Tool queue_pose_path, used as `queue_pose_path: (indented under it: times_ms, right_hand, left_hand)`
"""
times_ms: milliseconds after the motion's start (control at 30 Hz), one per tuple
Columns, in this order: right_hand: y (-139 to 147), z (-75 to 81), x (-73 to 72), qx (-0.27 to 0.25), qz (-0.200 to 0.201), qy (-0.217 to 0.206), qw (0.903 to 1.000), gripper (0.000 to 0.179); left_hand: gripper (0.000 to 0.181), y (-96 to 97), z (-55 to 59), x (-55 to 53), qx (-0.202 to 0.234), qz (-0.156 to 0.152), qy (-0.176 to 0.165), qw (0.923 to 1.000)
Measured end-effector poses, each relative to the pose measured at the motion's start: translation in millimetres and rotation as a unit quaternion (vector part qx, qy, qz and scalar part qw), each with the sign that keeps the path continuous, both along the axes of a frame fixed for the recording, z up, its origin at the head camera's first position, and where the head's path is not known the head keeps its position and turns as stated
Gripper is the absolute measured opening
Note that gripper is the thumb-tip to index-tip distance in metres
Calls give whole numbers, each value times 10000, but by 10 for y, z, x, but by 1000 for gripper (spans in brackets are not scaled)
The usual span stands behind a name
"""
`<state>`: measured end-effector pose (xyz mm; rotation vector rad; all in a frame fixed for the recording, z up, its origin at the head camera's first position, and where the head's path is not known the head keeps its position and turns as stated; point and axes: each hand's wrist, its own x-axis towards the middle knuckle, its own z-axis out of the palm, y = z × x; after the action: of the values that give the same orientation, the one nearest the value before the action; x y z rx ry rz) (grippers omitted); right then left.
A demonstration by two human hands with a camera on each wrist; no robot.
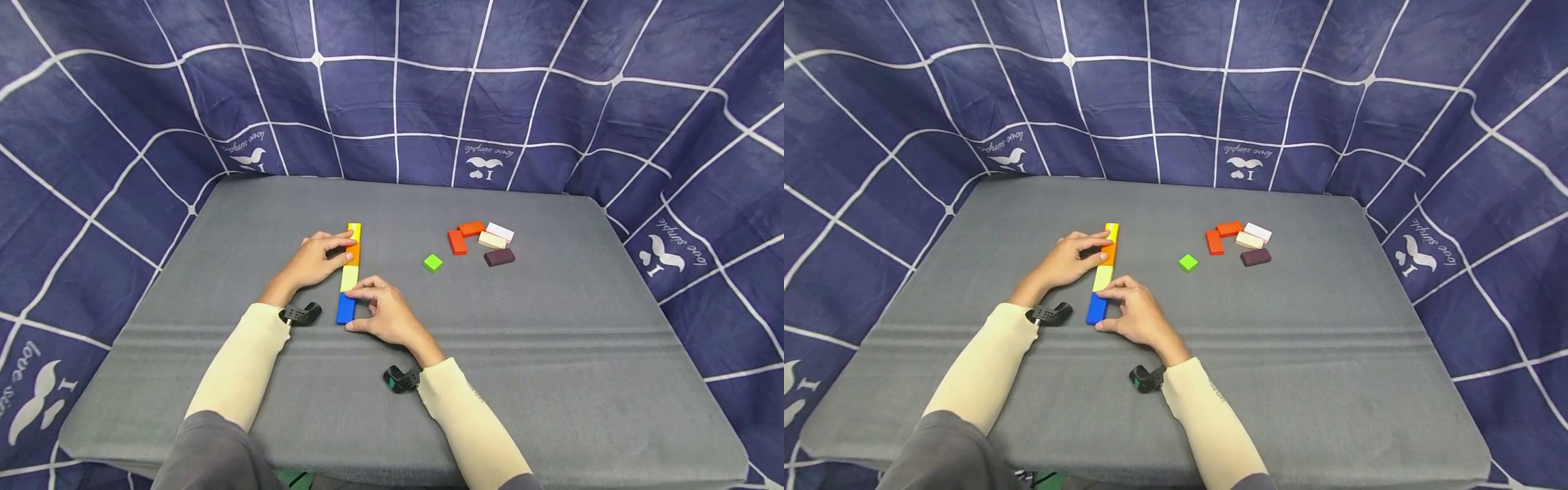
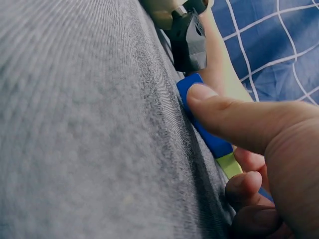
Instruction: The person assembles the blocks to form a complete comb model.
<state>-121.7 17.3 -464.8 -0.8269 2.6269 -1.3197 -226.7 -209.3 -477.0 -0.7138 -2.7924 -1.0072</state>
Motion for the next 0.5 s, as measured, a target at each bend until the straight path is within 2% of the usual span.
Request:
queue_pose_path:
  times_ms: [267,500]
  right_hand:
    - [-6,3,-18,153,-15,46,9999,57]
    - [30,2,-13,-1,-6,-198,9998,63]
  left_hand:
    - [39,-7,11,-11,-42,28,-27,10000]
    - [39,4,9,-6,-60,47,-37,10000]
